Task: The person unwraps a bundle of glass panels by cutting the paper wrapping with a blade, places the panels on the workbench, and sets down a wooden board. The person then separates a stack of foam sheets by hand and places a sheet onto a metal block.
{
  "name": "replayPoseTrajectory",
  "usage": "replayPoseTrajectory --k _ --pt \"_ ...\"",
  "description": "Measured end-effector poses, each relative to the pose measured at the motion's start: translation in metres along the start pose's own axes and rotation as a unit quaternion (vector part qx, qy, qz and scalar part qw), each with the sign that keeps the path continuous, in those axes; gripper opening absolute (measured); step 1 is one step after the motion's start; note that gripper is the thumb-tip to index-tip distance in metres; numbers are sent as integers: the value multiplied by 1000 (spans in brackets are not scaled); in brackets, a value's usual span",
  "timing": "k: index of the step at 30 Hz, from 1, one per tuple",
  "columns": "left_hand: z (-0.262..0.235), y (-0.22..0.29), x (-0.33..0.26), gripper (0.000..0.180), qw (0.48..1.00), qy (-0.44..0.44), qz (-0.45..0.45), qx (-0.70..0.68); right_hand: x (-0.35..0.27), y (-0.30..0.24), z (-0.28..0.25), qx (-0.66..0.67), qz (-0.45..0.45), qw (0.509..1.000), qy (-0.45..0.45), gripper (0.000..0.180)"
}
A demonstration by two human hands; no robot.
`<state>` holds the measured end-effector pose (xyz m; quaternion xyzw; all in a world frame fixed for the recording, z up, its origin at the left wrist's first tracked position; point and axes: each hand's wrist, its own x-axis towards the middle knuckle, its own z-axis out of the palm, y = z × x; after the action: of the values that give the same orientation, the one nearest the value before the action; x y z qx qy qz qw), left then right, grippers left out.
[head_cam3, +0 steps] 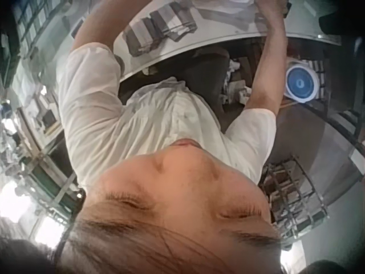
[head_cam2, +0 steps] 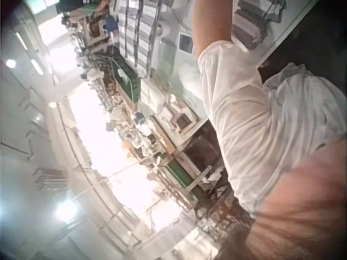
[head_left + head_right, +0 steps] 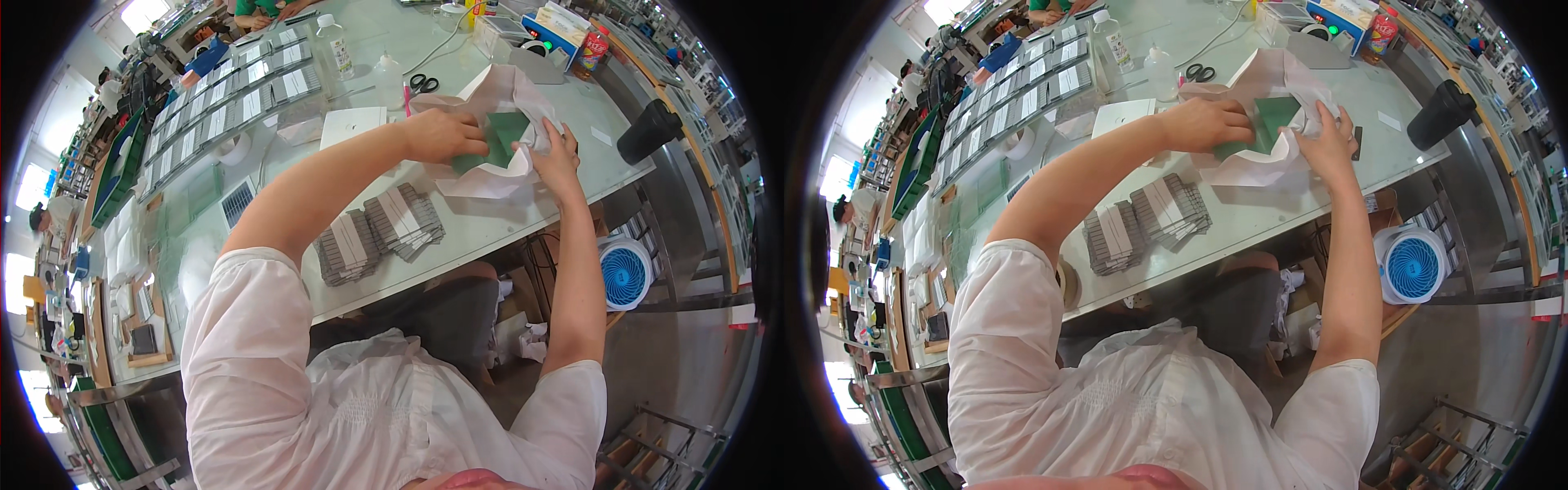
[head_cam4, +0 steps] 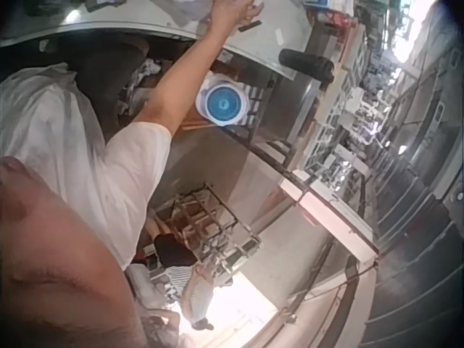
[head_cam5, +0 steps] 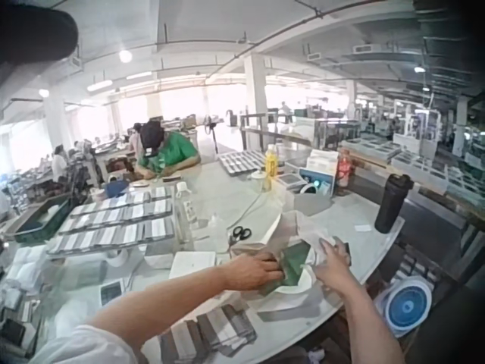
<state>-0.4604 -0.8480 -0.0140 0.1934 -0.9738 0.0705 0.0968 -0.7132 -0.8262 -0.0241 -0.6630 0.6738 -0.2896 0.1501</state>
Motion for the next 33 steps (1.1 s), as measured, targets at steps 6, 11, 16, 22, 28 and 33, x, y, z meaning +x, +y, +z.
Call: replayPoseTrajectory --k 6,11,16,22,28,33 --pt "-7 9 -3 46 997 12 35 62 -3 -2 -3 6 15 1000 1 85" --pt "-26 9 4 39 986 -10 76 147 8 12 11 -22 -27 999 7 84" --pt "-78 15 2 42 983 -53 46 169 10 15 8 -29 -46 998 21 80" --pt "-120 27 -40 45 977 -67 -57 195 19 30 13 -32 -37 999 16 80" --pt "-153 45 -111 49 969 -17 -168 182 17 28 15 -31 -35 999 13 82" --pt "-174 69 -171 53 944 -38 -303 124 18 27 16 -31 -32 999 15 87"
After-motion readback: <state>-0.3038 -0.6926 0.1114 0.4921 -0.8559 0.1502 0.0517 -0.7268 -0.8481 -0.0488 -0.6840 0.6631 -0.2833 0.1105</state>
